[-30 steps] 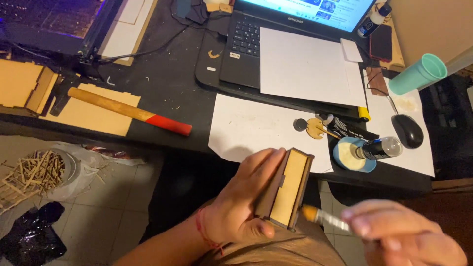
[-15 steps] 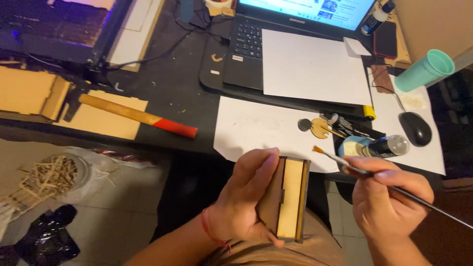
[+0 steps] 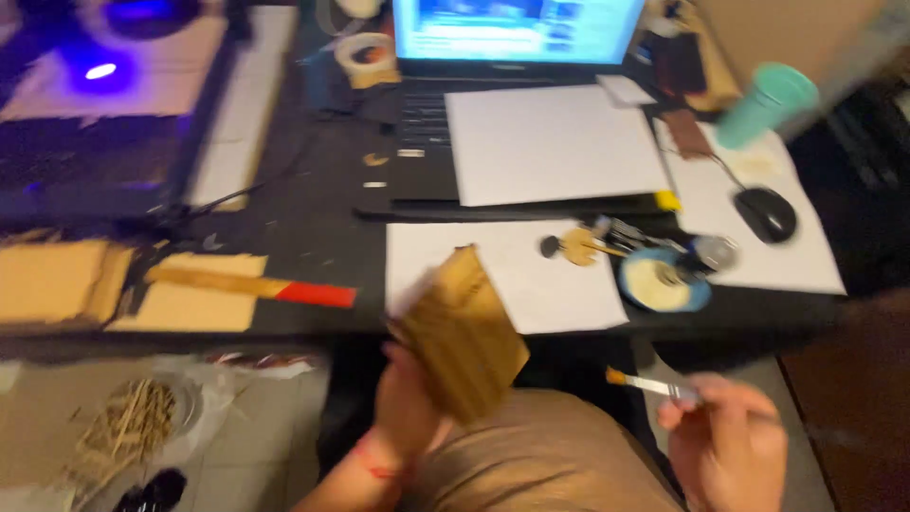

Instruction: The person paints a small wooden box with a brush, repeatedly dipping the brush into a small container of white paint. They rotate the box to cover multiple sides and edges, then briefly inspect the painted surface before continuing.

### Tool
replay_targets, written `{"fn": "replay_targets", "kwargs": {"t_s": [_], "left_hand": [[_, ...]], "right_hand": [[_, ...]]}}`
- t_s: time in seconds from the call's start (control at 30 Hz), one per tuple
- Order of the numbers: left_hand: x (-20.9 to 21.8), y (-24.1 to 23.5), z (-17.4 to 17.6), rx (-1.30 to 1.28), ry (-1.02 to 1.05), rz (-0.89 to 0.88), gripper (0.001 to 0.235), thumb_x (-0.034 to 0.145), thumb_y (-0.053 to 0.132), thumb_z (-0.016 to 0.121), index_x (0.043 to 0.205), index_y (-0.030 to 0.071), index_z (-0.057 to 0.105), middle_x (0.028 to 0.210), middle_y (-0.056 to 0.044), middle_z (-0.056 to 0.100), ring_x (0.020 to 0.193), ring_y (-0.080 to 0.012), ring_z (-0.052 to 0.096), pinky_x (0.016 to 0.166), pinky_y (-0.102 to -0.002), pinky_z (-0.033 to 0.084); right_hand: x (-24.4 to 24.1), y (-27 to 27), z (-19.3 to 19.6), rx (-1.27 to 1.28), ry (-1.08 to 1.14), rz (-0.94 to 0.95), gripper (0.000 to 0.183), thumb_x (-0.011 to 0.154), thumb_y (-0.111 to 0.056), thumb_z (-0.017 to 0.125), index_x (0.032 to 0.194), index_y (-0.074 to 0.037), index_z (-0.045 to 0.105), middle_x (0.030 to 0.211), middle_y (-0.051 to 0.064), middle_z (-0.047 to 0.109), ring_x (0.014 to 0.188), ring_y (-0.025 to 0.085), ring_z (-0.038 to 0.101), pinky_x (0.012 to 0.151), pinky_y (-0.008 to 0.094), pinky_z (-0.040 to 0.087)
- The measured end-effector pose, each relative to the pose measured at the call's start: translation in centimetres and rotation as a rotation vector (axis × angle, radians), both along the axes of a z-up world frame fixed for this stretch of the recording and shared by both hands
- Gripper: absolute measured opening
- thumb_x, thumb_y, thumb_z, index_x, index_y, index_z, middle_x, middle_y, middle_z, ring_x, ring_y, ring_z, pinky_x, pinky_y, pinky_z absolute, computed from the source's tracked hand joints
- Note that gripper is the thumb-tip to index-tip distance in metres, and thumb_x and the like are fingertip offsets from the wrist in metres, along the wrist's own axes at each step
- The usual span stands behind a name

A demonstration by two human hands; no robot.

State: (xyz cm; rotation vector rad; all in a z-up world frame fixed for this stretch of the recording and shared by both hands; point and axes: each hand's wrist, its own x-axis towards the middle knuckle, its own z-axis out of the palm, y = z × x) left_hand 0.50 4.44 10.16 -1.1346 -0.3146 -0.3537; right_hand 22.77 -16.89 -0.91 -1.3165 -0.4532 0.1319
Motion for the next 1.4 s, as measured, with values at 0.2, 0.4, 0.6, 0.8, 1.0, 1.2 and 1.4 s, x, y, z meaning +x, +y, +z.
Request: {"fn": "replay_targets", "kwargs": {"t_s": [0.2,0.4,0.6,0.8,1.0,1.2,1.4], "left_hand": [[0.3,-2.0,-7.3,1.095,0.527,0.803,0.08,0.094,0.069,0.049,0.152,0.017,0.034,0.155,-0.017,0.039,0.142,-0.0355,0.038,0.116,-0.05,0.032],[1.7,-1.5,-5.3,1.17,0.982,0.476,0.071,0.092,0.071,0.04,0.147,0.026,0.043,0.149,-0.009,0.048,0.138,-0.0302,0.045,0.115,-0.053,0.031],[-0.6,-2.7,-12.2,1.222,0.644,0.861,0.059,0.105,0.057,0.047,0.147,0.015,0.041,0.145,-0.019,0.05,0.131,-0.0403,0.049,0.105,-0.061,0.04],[0.6,-3.3,-12.7,1.133,1.092,0.908,0.047,0.099,0.045,0.051,0.128,0.009,0.06,0.132,-0.017,0.063,0.123,-0.0347,0.057,0.101,-0.054,0.044],[0.2,-3.5,-7.2,1.374,1.065,0.86,0.046,0.092,0.015,0.055,0.137,0.006,0.047,0.123,-0.019,0.063,0.108,-0.0298,0.063,0.091,-0.043,0.051],[0.4,-3.7,-8.4,1.326,0.882,0.858,0.066,0.086,-0.001,0.049,0.15,0.012,0.036,0.135,-0.015,0.054,0.119,-0.0291,0.056,0.098,-0.047,0.05],[1.5,-4.0,-7.5,1.575,0.796,0.993,0.079,0.084,0.004,0.062,0.154,0.013,0.026,0.135,-0.016,0.052,0.12,-0.0308,0.056,0.097,-0.046,0.053]], "right_hand": [[1.9,0.6,4.4,0.281,0.377,0.269,0.017,0.101,-0.021,0.064,0.104,-0.004,0.062,0.084,0.018,0.065,0.07,0.024,0.07,0.068,0.028,0.065],[1.7,0.5,6.1,0.429,0.223,0.491,0.013,0.099,-0.011,0.065,0.108,-0.002,0.063,0.092,0.02,0.062,0.079,0.032,0.066,0.069,0.036,0.061],[1.6,0.1,6.8,0.461,0.138,0.558,0.013,0.099,-0.005,0.061,0.111,0.0,0.062,0.099,0.023,0.061,0.083,0.035,0.065,0.069,0.039,0.059],[1.8,-0.5,6.6,0.404,0.133,0.534,0.015,0.094,-0.004,0.066,0.108,-0.001,0.061,0.094,0.025,0.062,0.078,0.035,0.067,0.066,0.039,0.062],[0.9,-0.6,4.5,0.239,0.014,0.438,0.017,0.101,-0.011,0.061,0.117,-0.008,0.059,0.1,0.022,0.069,0.083,0.034,0.073,0.075,0.039,0.067],[-1.2,1.4,4.2,0.138,-0.119,0.491,0.017,0.106,-0.019,0.055,0.12,-0.01,0.057,0.107,0.025,0.068,0.092,0.034,0.074,0.085,0.041,0.066],[-4.4,5.4,4.6,0.199,0.329,0.841,0.02,0.097,-0.007,0.062,0.114,-0.004,0.054,0.136,0.025,0.055,0.115,0.039,0.064,0.092,0.047,0.053]]}}
